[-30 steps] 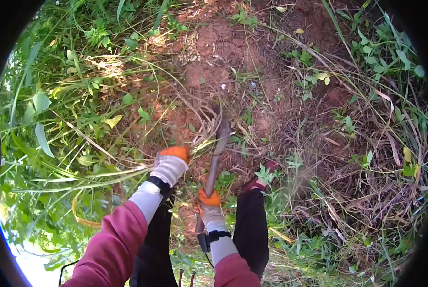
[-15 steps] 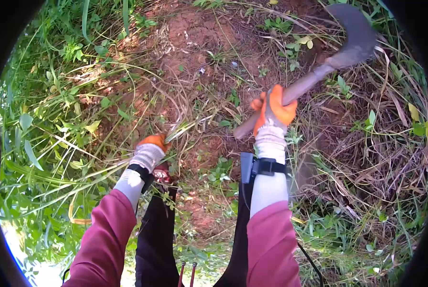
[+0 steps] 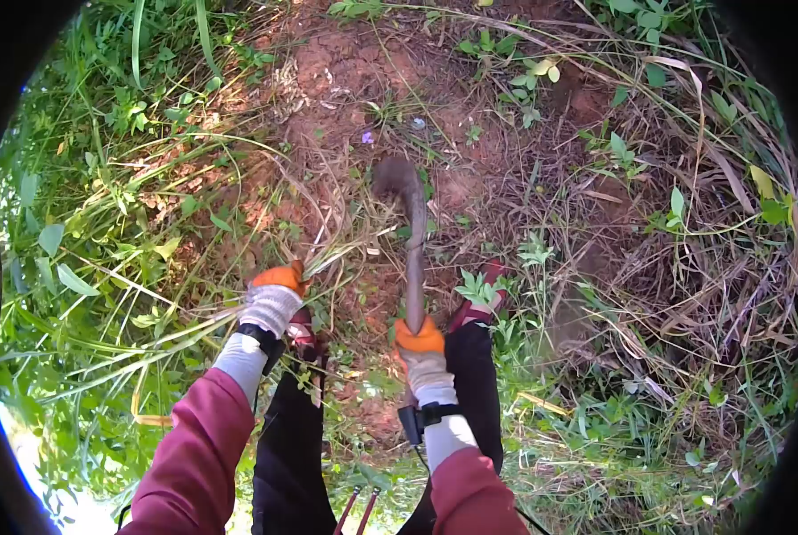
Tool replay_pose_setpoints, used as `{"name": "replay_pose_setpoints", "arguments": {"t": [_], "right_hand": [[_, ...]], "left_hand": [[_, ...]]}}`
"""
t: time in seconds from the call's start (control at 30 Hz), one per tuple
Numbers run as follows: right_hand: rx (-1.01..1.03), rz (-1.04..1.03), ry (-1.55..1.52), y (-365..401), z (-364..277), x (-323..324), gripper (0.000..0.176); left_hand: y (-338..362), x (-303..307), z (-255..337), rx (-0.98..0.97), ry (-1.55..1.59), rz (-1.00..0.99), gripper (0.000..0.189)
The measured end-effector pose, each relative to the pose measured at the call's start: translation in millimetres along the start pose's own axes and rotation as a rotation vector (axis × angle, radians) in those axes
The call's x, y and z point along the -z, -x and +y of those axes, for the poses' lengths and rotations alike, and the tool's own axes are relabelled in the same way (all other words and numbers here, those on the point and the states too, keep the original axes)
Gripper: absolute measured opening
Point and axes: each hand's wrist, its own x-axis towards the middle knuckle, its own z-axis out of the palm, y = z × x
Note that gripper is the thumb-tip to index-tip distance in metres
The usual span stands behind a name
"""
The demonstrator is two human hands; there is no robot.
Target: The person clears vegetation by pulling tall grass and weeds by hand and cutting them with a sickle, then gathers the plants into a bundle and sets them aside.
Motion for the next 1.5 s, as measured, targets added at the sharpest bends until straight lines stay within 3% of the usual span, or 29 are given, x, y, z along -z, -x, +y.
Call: {"name": "replay_pose_setpoints", "arguments": {"t": [0.03,0.07,0.1,0.23,0.27,0.37,0.43,0.5,0.57,0.6,0.67,0.7,0.77,0.87,0.93,0.97,1.07,1.17,1.23,1.27,1.3,1.33,1.37,1.43,1.5], "right_hand": [[0.054,0.103,-0.040,-6,-21,-7,0.023],[0.091,0.072,-0.098,-5,-54,-11,0.024],[0.136,0.295,0.033,-6,-87,-29,0.025],[0.596,0.348,0.038,-10,-218,-64,0.018],[0.776,0.236,-0.065,-12,-250,-74,0.016],[1.058,0.079,-0.082,-18,-331,-102,0.019],[1.108,0.087,-0.056,-40,-348,-116,0.020],[0.934,0.114,0.034,-70,-325,-110,0.023],[0.496,-0.029,0.342,-113,-251,-43,0.028],[0.243,0.021,0.636,-100,-221,-7,0.032],[0.055,-0.147,0.525,-138,-131,81,0.038],[0.001,0.012,0.702,-128,-122,65,0.032],[-0.058,0.028,0.454,-104,-124,34,0.027],[0.053,-0.059,0.318,-100,-165,-5,0.021],[0.321,-0.014,0.323,-99,-224,-51,0.021],[0.459,0.106,0.380,-98,-260,-76,0.020],[0.930,-0.165,0.100,-97,-353,-128,0.024],[1.032,-0.123,0.040,-110,-373,-140,0.020],[0.727,-0.062,0.210,-131,-324,-97,0.023],[0.471,-0.042,0.320,-142,-279,-51,0.028],[0.276,0.007,0.663,-148,-233,18,0.031],[-0.089,0.007,0.964,-132,-208,69,0.032],[-0.024,-0.157,0.636,-156,-149,110,0.030],[-0.126,-0.010,0.501,-131,-124,75,0.028],[-0.050,0.014,0.470,-125,-131,49,0.026]], "left_hand": [[1,-4,-1,-0.006,-0.002,0.021,0.024],[0,-7,0,-0.014,-0.001,0.043,0.024],[-3,-11,1,-0.011,0.000,0.044,0.024],[-6,-22,7,0.044,-0.031,-0.004,0.017],[-6,-28,5,-0.004,0.003,0.037,0.016],[-12,-42,5,-0.022,0.033,0.106,0.015],[-9,-34,13,0.082,-0.013,0.026,0.017],[-15,-45,9,0.035,0.016,0.027,0.022],[-11,-53,9,-0.010,-0.055,0.018,0.027],[-6,-54,10,-0.006,-0.050,0.011,0.027],[4,-44,19,-0.002,0.026,-0.054,0.028],[-1,-38,20,0.011,0.061,-0.074,0.031],[-5,-56,27,0.017,0.104,-0.048,0.028],[-16,-71,45,0.162,0.109,-0.124,0.024],[-16,-82,46,0.135,0.107,-0.094,0.024],[-16,-84,46,0.111,0.090,-0.052,0.025],[-10,-59,43,0.108,0.142,-0.100,0.025],[-12,-61,39,0.125,0.142,-0.157,0.031],[-11,-61,39,0.104,0.116,-0.163,0.035],[-8,-59,36,0.102,0.117,-0.169,0.035],[-4,-54,36,0.074,0.116,-0.170,0.035],[2,-49,36,0.047,0.117,-0.172,0.034],[4,-43,38,0.028,0.124,-0.163,0.034],[5,-40,44,0.052,0.089,-0.265,0.033],[-4,-50,54,0.107,0.076,-0.251,0.035]]}}
